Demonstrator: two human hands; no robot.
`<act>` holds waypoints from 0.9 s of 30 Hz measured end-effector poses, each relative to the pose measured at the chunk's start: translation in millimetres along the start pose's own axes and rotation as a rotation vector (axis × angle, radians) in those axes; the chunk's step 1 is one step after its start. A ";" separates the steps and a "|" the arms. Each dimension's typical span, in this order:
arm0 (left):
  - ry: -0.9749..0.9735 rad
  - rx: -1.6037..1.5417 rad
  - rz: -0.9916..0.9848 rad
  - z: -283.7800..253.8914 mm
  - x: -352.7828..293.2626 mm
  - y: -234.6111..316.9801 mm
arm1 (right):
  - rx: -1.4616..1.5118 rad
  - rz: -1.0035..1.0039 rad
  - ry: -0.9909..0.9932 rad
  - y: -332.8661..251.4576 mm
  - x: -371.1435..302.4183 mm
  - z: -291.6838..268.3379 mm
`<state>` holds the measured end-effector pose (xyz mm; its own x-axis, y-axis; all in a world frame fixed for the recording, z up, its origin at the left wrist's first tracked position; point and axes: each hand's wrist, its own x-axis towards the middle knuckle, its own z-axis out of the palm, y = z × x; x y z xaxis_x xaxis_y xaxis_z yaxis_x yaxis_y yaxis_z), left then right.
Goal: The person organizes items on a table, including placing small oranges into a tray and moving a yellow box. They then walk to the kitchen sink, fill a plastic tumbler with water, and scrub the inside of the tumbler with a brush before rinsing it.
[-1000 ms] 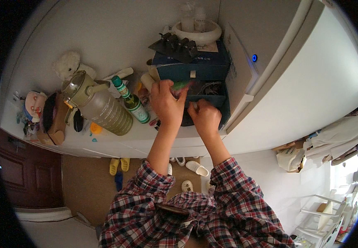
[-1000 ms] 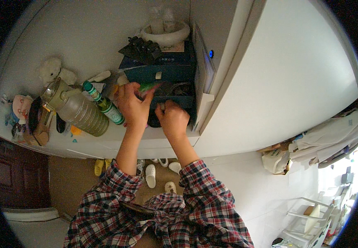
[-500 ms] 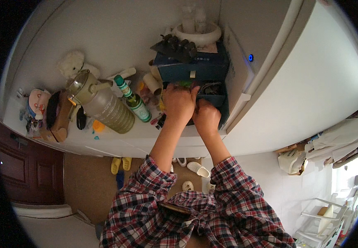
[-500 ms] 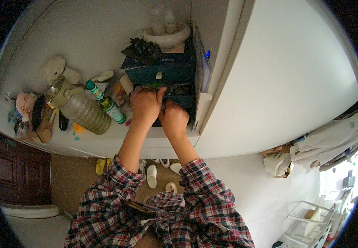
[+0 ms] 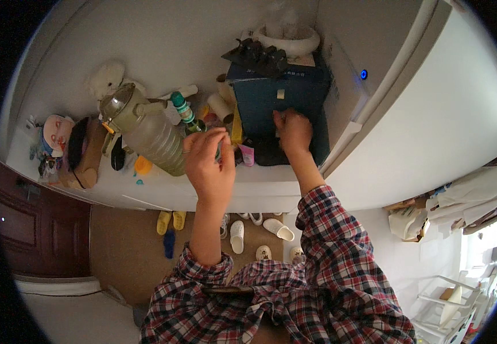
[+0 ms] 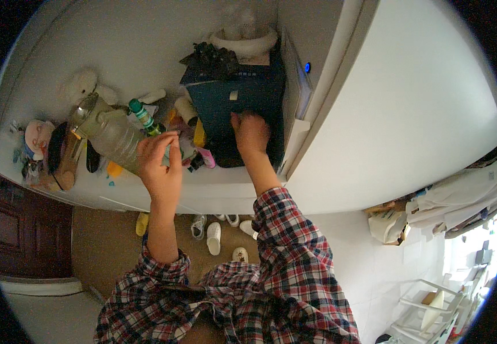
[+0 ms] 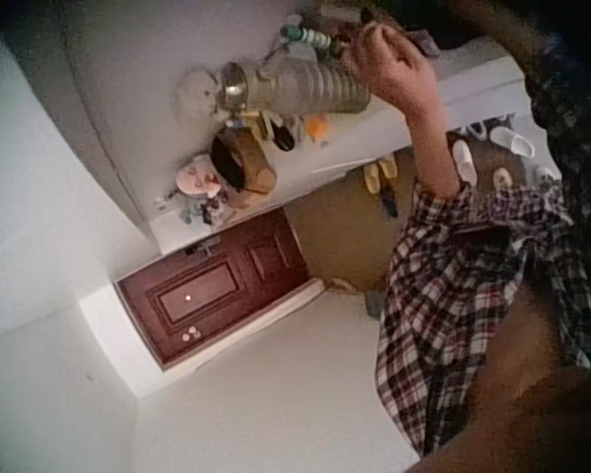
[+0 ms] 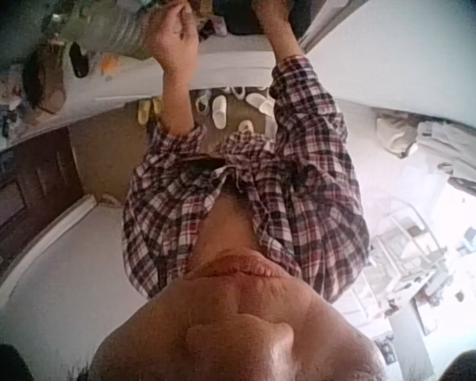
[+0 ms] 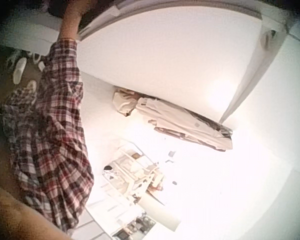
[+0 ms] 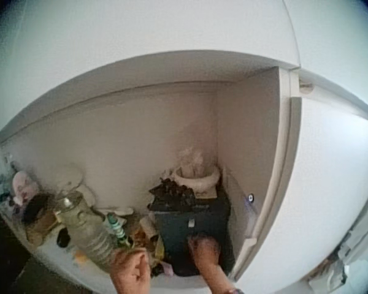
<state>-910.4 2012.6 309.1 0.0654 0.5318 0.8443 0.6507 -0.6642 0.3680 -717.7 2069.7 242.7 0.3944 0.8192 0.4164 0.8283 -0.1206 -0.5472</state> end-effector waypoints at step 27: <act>-0.561 -1.509 0.181 -10.0 -180.6 273.7 | -0.025 0.694 0.259 124.8 -522.1 -197.5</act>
<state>-751.7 1729.5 261.3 0.5283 0.2829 0.8006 -0.6700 -0.4403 0.5977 -741.7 1516.2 100.4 0.9092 0.3921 0.1402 0.3619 -0.5776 -0.7317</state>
